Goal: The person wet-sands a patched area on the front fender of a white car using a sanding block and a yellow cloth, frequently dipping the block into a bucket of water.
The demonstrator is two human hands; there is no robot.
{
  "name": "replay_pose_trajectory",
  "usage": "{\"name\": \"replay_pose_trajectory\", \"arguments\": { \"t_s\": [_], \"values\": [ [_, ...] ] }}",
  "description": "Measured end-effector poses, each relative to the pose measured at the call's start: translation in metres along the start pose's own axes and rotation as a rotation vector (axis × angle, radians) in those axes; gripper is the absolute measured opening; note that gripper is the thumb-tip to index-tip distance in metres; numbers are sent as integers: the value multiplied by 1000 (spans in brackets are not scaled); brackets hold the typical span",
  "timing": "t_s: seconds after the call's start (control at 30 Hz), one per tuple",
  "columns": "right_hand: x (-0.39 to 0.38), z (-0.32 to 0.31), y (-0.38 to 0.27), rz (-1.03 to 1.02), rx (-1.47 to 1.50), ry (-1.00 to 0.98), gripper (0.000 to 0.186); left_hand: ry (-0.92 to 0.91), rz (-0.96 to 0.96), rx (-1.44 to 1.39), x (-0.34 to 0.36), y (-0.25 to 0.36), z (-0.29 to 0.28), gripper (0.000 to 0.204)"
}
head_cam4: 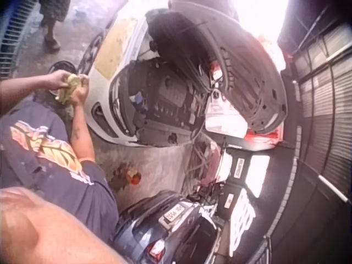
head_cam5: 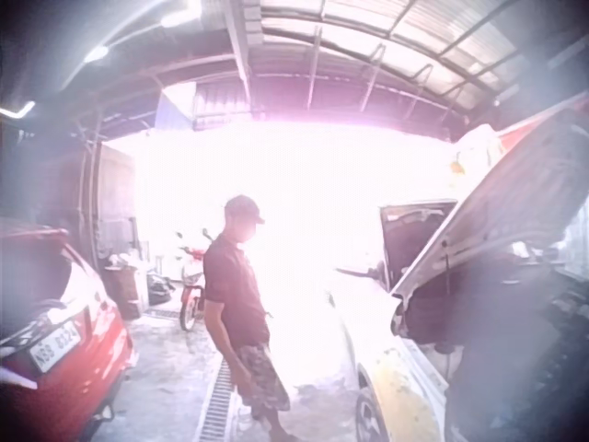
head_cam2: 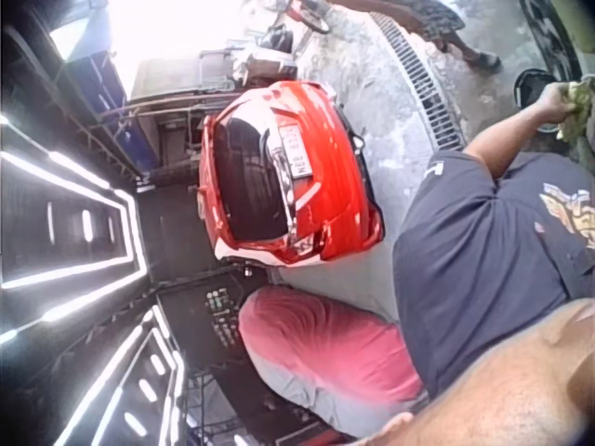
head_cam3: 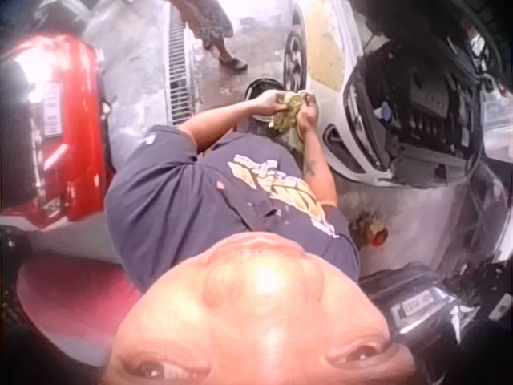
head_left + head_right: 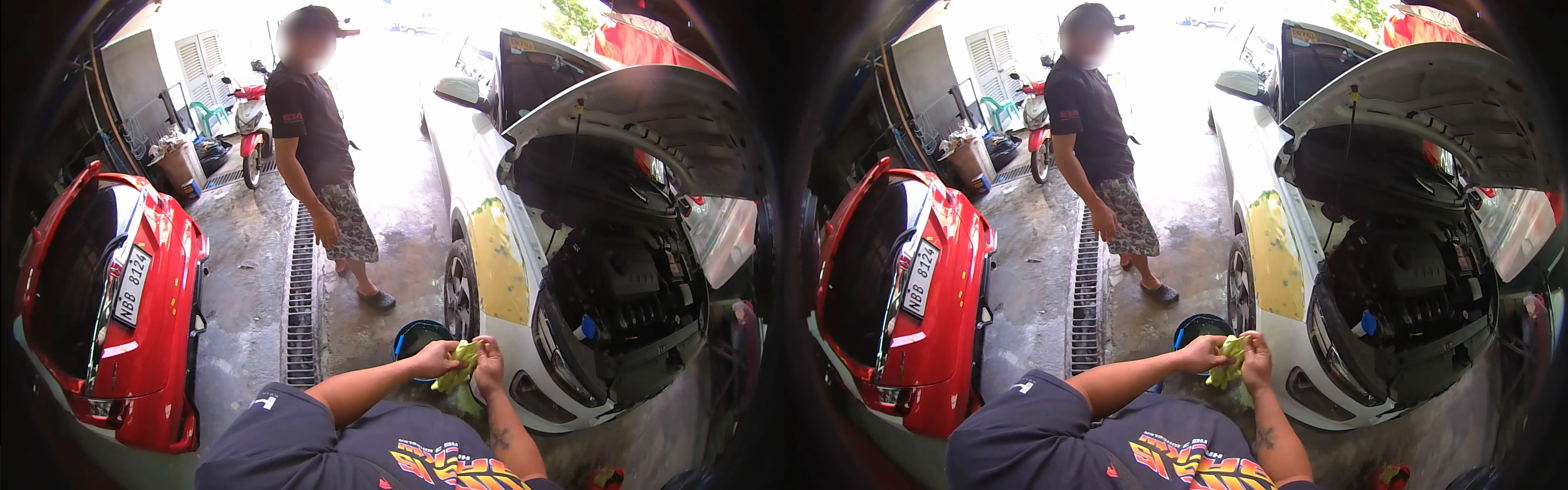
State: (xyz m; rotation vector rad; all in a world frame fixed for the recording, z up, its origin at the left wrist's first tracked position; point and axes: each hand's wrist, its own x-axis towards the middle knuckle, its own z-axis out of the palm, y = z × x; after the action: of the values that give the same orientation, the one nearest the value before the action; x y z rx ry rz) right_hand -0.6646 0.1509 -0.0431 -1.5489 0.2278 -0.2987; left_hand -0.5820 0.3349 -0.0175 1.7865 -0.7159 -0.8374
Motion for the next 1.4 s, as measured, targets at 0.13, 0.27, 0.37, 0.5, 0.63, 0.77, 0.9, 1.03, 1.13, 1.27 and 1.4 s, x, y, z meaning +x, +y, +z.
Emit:
{"name": "replay_pose_trajectory", "arguments": {
  "t_s": [0.13,0.27,0.37,0.5,0.63,0.77,0.9,1.03,1.13,1.27,1.4],
  "values": [
    [1,-15,-33,-232,-210,133,21,69,70,-126,1,27,9,29],
    [-20,-35,-73,-101,-490,-59,52,337,220,-559,-7,23,-7,27],
    [-33,-76,-66,55,-931,-301,63,553,304,-593,-24,23,-53,29],
    [-65,-128,-24,170,-505,-208,50,660,275,33,-58,10,-94,27],
    [-64,-113,-71,261,542,-274,42,338,17,-201,-73,29,-118,27],
    [-30,-94,-99,181,786,-359,86,69,23,-974,-52,52,-149,60],
    [-79,-58,-76,274,740,-160,120,-110,-169,-1229,-73,-8,-85,79],
    [-127,-70,-48,217,865,-279,98,-235,-368,-1142,-120,-36,-58,61],
    [-105,-89,-60,421,709,-292,68,-195,-303,-916,-133,-10,-98,46],
    [-71,-113,-71,299,278,-190,34,-16,-339,-368,-133,23,-151,41],
    [-42,-100,-90,91,382,56,24,168,-65,-688,-134,28,-168,32]
  ]
}}
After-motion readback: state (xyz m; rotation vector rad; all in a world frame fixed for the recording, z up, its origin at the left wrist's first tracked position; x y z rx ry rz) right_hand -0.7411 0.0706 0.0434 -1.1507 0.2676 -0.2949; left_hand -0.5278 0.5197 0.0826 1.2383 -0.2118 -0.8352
